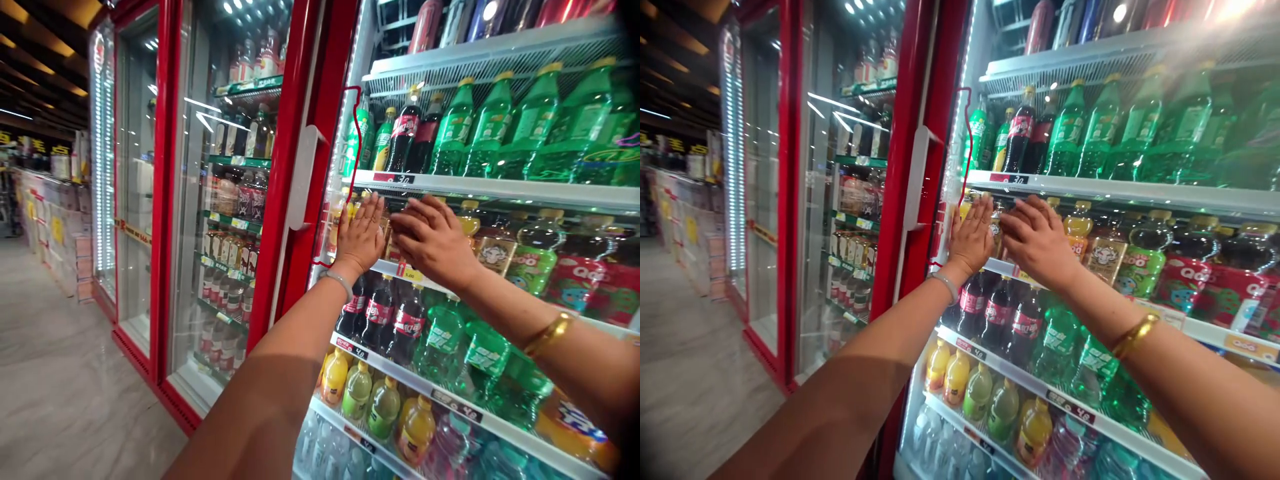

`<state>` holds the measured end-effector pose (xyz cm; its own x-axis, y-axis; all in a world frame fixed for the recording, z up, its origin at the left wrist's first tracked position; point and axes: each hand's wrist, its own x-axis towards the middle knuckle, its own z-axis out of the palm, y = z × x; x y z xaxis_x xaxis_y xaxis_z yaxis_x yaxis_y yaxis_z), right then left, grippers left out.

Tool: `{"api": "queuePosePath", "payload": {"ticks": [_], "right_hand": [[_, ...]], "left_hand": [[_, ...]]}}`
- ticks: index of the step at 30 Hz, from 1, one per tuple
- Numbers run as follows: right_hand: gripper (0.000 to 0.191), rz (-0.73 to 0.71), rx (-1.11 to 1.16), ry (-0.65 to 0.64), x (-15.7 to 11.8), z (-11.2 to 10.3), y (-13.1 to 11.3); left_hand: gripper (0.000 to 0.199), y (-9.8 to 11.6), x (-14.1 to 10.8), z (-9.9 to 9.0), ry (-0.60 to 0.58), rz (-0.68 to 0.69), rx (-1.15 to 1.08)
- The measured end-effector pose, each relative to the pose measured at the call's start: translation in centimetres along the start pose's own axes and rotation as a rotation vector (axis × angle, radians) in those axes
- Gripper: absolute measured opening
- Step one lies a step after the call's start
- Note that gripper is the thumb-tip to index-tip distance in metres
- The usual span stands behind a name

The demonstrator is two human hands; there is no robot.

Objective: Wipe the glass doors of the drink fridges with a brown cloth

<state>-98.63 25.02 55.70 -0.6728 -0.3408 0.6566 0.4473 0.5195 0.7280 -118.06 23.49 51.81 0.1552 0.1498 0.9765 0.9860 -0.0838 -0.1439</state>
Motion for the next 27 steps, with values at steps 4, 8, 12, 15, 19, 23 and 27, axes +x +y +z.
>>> {"api": "queuePosePath", "payload": {"ticks": [4,8,12,15,19,23,27], "right_hand": [[0.02,0.283,-0.059,0.136,2.5,2.7,-2.0],[0.02,0.168,-0.044,0.021,1.5,2.3,-3.1],[0.02,-0.103,0.028,-0.133,0.2,0.4,-1.1],[0.019,0.023,0.027,-0.101,1.7,0.9,-0.4],[0.023,0.27,-0.023,0.01,4.1,3.4,-2.9],[0.026,0.193,0.007,-0.035,1.8,3.6,-5.9],[0.019,-0.055,0.058,-0.115,-2.5,1.4,-6.0]], "left_hand": [[0.061,-0.4,0.1,0.2,-0.02,-0.083,-0.012],[0.061,-2.5,-0.4,0.2,-0.074,0.059,0.007],[0.063,-4.5,-1.5,-0.1,-0.105,0.209,0.012],[0.064,-4.9,-2.1,-0.3,-0.102,0.177,-0.005],[0.064,-4.6,-2.4,-0.1,-0.088,0.118,-0.03],[0.063,-4.7,-2.9,0.3,-0.097,0.081,-0.033],[0.066,-4.5,-4.5,0.1,-0.097,0.075,0.008]]}}
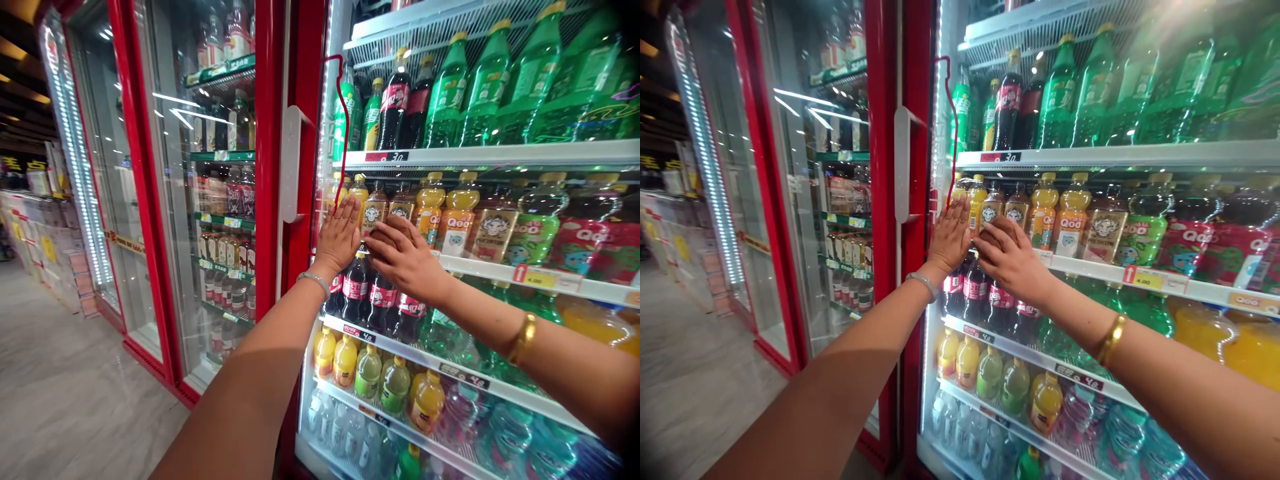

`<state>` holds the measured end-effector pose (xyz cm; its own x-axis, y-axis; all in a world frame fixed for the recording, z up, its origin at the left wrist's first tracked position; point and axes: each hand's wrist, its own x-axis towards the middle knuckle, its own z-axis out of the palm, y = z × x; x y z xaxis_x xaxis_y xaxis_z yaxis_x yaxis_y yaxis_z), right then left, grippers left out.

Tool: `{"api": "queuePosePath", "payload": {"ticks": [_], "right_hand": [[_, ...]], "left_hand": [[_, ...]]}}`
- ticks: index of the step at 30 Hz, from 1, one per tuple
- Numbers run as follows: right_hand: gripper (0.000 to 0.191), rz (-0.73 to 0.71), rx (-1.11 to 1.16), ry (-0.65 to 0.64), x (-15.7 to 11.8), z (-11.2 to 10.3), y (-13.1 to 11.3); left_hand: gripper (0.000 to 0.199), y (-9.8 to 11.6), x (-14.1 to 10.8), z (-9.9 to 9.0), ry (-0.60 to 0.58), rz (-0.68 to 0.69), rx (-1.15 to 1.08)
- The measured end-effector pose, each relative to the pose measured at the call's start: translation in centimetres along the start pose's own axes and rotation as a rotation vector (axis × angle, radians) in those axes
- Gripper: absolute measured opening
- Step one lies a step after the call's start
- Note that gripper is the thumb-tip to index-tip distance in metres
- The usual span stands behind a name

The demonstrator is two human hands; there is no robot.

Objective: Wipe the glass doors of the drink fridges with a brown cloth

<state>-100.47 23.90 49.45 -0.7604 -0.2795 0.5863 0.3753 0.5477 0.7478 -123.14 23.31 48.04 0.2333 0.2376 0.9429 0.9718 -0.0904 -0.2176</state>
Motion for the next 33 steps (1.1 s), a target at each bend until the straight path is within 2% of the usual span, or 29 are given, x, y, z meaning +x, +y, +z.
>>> {"api": "queuePosePath", "payload": {"ticks": [2,4,6,8,10,12,15,17,19,21,23,26,29,31,33], "right_hand": [[0.018,0.008,-0.005,-0.017,-0.7,-0.6,0.2],[0.019,0.137,-0.025,0.019,-0.2,-0.3,-0.3],[0.02,0.28,-0.035,0.085,0.7,0.8,-1.9],[0.021,0.341,-0.029,0.114,0.9,2.1,-4.2],[0.022,0.298,-0.019,0.086,-0.1,3.0,-6.3],[0.023,0.201,-0.007,0.032,-2.0,3.1,-7.5],[0.02,0.094,-0.005,-0.01,-4.3,2.4,-7.1],[0.018,0.122,-0.036,0.023,-4.1,2.2,-6.5],[0.016,0.217,-0.077,0.098,-2.6,2.7,-6.5],[0.014,0.296,-0.099,0.171,-1.1,3.9,-7.3],[0.015,0.308,-0.103,0.217,-0.7,4.8,-8.7],[0.019,0.195,-0.049,0.152,-2.8,4.7,-10.3],[0.022,0.105,0.019,0.045,-5.8,3.1,-9.8],[0.029,0.145,0.015,0.033,-6.4,2.2,-8.9],[0.041,0.252,-0.001,0.068,-5.5,2.3,-8.3]], "left_hand": [[0.065,0.4,-1.2,0.0,-0.001,-0.002,0.016],[0.064,0.8,-2.4,0.2,-0.006,-0.006,0.026],[0.063,1.1,-3.8,0.5,-0.015,-0.017,0.033],[0.062,1.2,-5.4,0.8,-0.034,-0.012,0.039],[0.063,1.3,-7.3,1.1,-0.073,0.018,0.044],[0.064,1.4,-9.2,1.4,-0.105,0.039,0.045],[0.066,1.7,-11.3,1.9,-0.09,0.02,0.039],[0.065,1.8,-11.7,2.1,-0.055,0.016,0.026],[0.064,1.9,-11.7,2.4,-0.023,0.02,0.009],[0.062,1.9,-11.7,2.6,0.01,0.013,-0.008],[0.06,1.9,-11.9,2.8,0.036,-0.007,-0.021],[0.061,2.1,-12.7,2.9,0.029,-0.029,-0.029],[0.064,2.3,-13.3,2.7,0.01,-0.025,-0.033],[0.065,2.4,-13.4,2.6,0.013,-0.023,-0.043],[0.064,2.4,-13.4,2.6,0.019,-0.027,-0.055]]}}
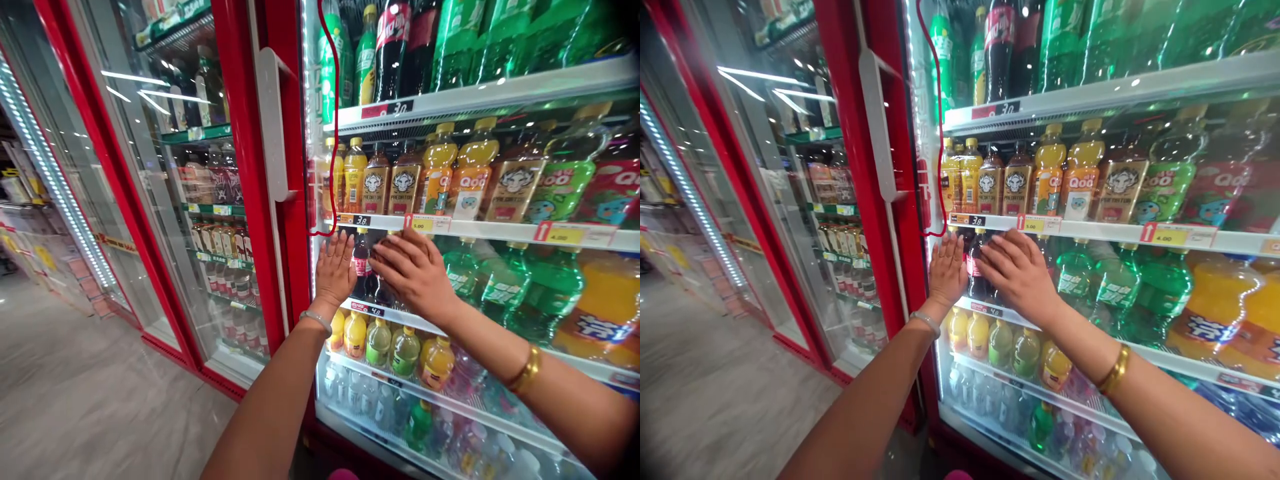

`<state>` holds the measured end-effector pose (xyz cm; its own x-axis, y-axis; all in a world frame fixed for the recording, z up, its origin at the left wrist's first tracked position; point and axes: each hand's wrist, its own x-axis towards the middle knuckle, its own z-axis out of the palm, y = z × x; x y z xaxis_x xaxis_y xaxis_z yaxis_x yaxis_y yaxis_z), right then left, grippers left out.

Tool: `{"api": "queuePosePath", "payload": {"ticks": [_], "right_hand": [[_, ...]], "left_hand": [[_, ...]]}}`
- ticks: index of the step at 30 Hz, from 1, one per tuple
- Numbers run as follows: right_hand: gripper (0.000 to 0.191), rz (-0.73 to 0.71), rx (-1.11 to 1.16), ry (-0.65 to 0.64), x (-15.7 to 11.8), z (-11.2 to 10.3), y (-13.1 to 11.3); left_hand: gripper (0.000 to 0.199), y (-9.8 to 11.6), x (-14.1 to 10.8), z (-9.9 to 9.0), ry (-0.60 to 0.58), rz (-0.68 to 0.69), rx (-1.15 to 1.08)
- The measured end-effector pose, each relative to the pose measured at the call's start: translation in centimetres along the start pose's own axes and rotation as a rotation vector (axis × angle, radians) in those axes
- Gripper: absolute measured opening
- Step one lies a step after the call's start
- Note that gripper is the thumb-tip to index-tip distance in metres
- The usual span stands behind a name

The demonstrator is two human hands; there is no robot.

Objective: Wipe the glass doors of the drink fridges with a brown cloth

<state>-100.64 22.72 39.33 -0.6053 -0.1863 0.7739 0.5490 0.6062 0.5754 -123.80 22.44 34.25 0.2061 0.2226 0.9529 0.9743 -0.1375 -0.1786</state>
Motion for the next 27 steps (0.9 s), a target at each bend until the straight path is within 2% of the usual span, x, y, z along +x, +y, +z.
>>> {"api": "queuePosePath", "payload": {"ticks": [3,5,8,12,15,17,19,21,23,25,27], "right_hand": [[0.051,0.142,0.001,0.065,1.9,1.6,-1.3],[0.049,0.128,0.005,0.067,2.0,2.5,-2.7],[0.043,0.007,0.02,0.002,-0.2,2.3,-4.0],[0.04,-0.06,0.035,-0.052,-2.9,0.3,-2.7],[0.043,0.074,-0.011,0.036,-1.8,0.2,-1.8],[0.041,0.176,-0.04,0.122,-0.5,1.0,-2.3],[0.035,0.198,-0.052,0.154,-0.2,1.8,-3.3],[0.032,0.155,-0.05,0.112,-1.5,2.1,-4.3],[0.034,0.116,-0.034,0.037,-3.8,1.4,-4.7],[0.04,0.117,-0.012,-0.015,-6.0,0.1,-4.2],[0.046,0.153,-0.001,-0.008,-6.8,-1.1,-3.1]], "left_hand": [[0.062,-0.1,0.0,0.3,0.007,-0.01,-0.008],[0.06,-0.2,0.0,0.5,0.008,-0.017,-0.007],[0.061,-0.3,0.0,0.4,-0.029,-0.026,-0.009],[0.066,-0.2,0.0,0.2,-0.037,-0.019,-0.018],[0.065,0.5,-0.4,0.5,0.006,-0.04,-0.016],[0.065,1.2,-0.9,0.9,0.022,-0.099,-0.011],[0.065,1.9,-1.5,1.2,0.024,-0.135,-0.006],[0.066,2.3,-2.3,1.3,0.016,-0.109,-0.006],[0.07,2.5,-3.2,1.2,0.001,-0.044,-0.013],[0.074,2.8,-4.0,0.9,-0.004,0.015,-0.021],[0.076,3.4,-4.5,0.6,0.004,0.038,-0.026]]}}
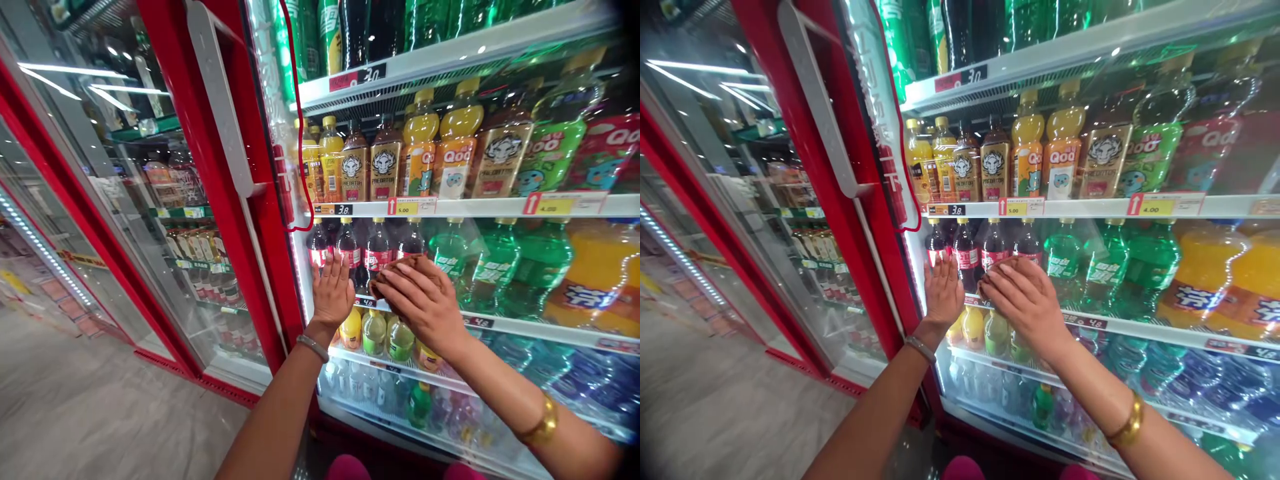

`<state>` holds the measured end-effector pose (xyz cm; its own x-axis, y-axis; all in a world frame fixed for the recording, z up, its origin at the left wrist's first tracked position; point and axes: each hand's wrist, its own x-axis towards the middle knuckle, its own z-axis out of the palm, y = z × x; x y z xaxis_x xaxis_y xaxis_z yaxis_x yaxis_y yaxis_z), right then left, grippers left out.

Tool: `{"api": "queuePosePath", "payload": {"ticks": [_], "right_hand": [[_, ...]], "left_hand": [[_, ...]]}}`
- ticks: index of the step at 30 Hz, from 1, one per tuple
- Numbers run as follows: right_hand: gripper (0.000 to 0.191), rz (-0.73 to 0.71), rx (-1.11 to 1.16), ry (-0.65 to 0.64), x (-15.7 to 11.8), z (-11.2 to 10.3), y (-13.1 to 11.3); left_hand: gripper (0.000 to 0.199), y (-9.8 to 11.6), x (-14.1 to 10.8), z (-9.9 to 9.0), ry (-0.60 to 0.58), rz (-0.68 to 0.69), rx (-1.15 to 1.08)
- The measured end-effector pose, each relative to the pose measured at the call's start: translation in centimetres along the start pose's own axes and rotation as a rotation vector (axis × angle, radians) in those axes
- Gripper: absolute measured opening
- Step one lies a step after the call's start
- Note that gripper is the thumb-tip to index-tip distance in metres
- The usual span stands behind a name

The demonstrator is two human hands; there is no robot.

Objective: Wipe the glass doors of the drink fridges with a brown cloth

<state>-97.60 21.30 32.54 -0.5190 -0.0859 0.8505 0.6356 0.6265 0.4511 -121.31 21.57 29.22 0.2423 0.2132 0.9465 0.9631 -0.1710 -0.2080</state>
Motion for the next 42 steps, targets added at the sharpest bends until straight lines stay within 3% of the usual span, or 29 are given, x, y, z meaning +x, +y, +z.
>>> {"api": "queuePosePath", "payload": {"ticks": [5,7,10,13,17,20,23,26,28,31,34,37,39,42], "right_hand": [[0.046,0.158,-0.051,0.176,3.3,-0.1,1.4],[0.04,0.115,-0.072,0.181,3.2,0.1,1.4],[0.036,-0.008,-0.068,0.079,0.1,-1.1,1.9],[0.037,-0.001,-0.057,0.011,-3.1,-3.4,3.5],[0.049,0.188,-0.059,0.119,-2.3,-4.5,5.2],[0.048,0.249,-0.05,0.194,-1.2,-3.7,5.2],[0.041,0.172,-0.048,0.121,-3.5,-4.0,5.2],[0.041,0.152,-0.05,0.051,-7.0,-6.3,6.5],[0.044,0.213,-0.066,0.06,-7.8,-7.9,7.8],[0.045,0.364,-0.091,0.129,-6.1,-8.6,9.1],[0.043,0.399,-0.098,0.212,-4.6,-7.2,8.8],[0.04,0.24,-0.077,0.171,-6.7,-6.2,7.8],[0.038,0.164,-0.049,0.105,-9.3,-6.9,7.8],[0.04,0.224,-0.017,0.047,-11.3,-9.4,9.1]], "left_hand": [[0.079,3.3,1.9,0.1,0.027,0.114,-0.099],[0.078,4.6,3.3,0.3,0.047,0.033,-0.133],[0.076,5.7,4.3,0.6,0.04,-0.114,-0.121],[0.077,6.8,4.0,0.9,0.018,-0.073,-0.098],[0.078,9.7,3.9,1.4,0.0,0.061,-0.144],[0.076,12.1,5.0,1.6,0.041,-0.062,-0.149],[0.072,14.2,5.7,1.6,0.016,-0.139,-0.123],[0.07,16.1,5.1,1.9,-0.001,-0.049,-0.131],[0.069,17.1,4.6,2.4,0.031,-0.035,-0.124],[0.065,18.0,4.2,2.9,0.061,-0.062,-0.086],[0.062,18.2,4.3,3.0,0.054,-0.063,-0.071],[0.061,18.3,4.2,2.7,0.056,-0.066,-0.067],[0.063,18.7,4.0,2.6,0.045,-0.093,-0.059],[0.069,20.1,3.8,2.7,0.007,-0.17,-0.06]]}}
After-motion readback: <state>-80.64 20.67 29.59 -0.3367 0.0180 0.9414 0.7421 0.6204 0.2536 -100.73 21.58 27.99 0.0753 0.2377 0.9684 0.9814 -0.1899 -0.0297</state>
